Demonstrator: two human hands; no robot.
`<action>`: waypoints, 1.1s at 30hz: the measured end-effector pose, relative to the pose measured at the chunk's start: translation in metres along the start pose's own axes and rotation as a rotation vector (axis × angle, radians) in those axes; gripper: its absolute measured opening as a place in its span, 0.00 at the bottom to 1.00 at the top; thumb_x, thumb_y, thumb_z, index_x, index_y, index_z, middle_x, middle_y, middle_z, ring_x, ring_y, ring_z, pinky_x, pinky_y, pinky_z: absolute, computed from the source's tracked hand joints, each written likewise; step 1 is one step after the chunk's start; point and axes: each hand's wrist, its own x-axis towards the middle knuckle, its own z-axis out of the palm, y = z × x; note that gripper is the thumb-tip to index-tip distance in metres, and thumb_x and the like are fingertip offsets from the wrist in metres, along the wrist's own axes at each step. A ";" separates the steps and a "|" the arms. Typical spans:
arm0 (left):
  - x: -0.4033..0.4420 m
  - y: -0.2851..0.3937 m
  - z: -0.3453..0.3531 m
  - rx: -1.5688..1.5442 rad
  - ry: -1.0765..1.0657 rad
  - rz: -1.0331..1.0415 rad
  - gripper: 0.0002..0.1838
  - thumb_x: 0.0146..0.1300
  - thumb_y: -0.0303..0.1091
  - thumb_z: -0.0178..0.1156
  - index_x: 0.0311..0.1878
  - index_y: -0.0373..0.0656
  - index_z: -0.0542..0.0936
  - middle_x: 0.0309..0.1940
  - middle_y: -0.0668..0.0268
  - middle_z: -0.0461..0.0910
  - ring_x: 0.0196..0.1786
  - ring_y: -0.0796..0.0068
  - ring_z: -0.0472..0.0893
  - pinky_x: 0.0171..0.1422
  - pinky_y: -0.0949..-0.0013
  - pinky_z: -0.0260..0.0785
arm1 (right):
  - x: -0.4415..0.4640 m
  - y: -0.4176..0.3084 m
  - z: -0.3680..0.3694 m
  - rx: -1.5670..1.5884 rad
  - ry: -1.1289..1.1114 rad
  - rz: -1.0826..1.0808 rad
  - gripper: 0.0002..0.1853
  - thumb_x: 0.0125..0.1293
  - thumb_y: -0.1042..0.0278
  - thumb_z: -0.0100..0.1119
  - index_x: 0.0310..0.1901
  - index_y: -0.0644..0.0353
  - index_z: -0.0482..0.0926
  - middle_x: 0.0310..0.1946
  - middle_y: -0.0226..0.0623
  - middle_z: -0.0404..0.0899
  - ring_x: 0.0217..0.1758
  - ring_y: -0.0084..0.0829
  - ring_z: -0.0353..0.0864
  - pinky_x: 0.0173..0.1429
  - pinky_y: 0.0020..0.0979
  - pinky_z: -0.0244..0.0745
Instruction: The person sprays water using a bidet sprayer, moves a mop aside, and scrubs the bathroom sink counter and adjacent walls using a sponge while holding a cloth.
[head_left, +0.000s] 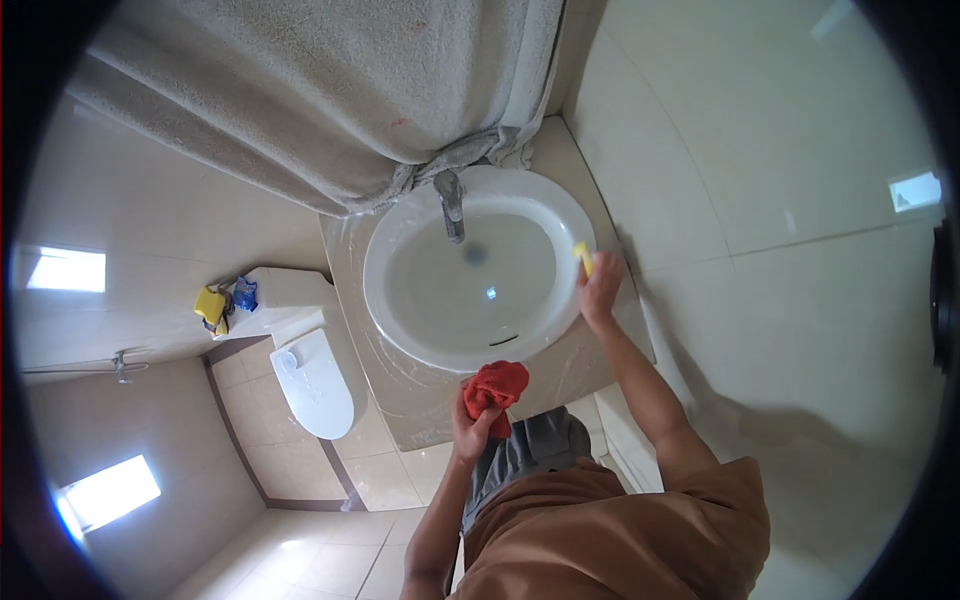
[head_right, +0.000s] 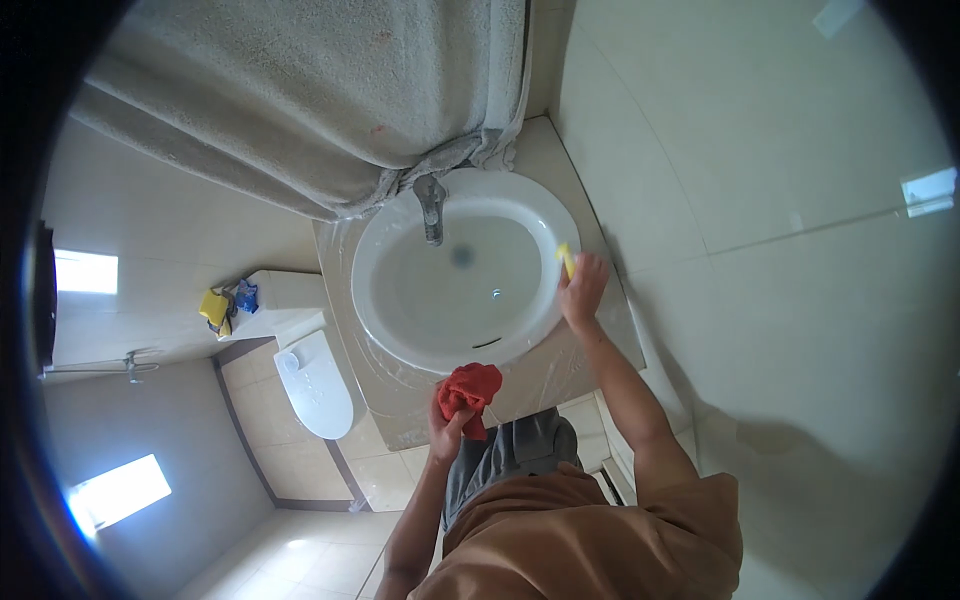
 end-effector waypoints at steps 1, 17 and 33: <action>0.001 -0.001 0.004 -0.009 0.006 -0.012 0.27 0.56 0.27 0.63 0.60 0.36 0.70 0.49 0.63 0.78 0.49 0.75 0.77 0.56 0.70 0.70 | 0.019 -0.002 0.006 -0.020 -0.005 -0.011 0.14 0.58 0.67 0.66 0.42 0.58 0.71 0.39 0.45 0.71 0.46 0.49 0.71 0.48 0.49 0.65; 0.001 -0.017 0.028 0.054 0.054 -0.081 0.29 0.55 0.31 0.64 0.61 0.37 0.69 0.50 0.63 0.77 0.51 0.74 0.78 0.57 0.68 0.70 | 0.164 -0.084 0.104 0.233 -0.096 -0.499 0.17 0.53 0.63 0.69 0.44 0.53 0.77 0.43 0.37 0.76 0.50 0.43 0.73 0.55 0.44 0.67; 0.007 -0.024 0.018 0.018 0.010 -0.134 0.27 0.56 0.28 0.65 0.60 0.37 0.70 0.49 0.63 0.78 0.50 0.74 0.78 0.57 0.68 0.70 | 0.164 -0.117 0.114 0.267 -0.124 -0.541 0.16 0.52 0.66 0.70 0.42 0.51 0.76 0.41 0.35 0.76 0.47 0.41 0.74 0.52 0.43 0.67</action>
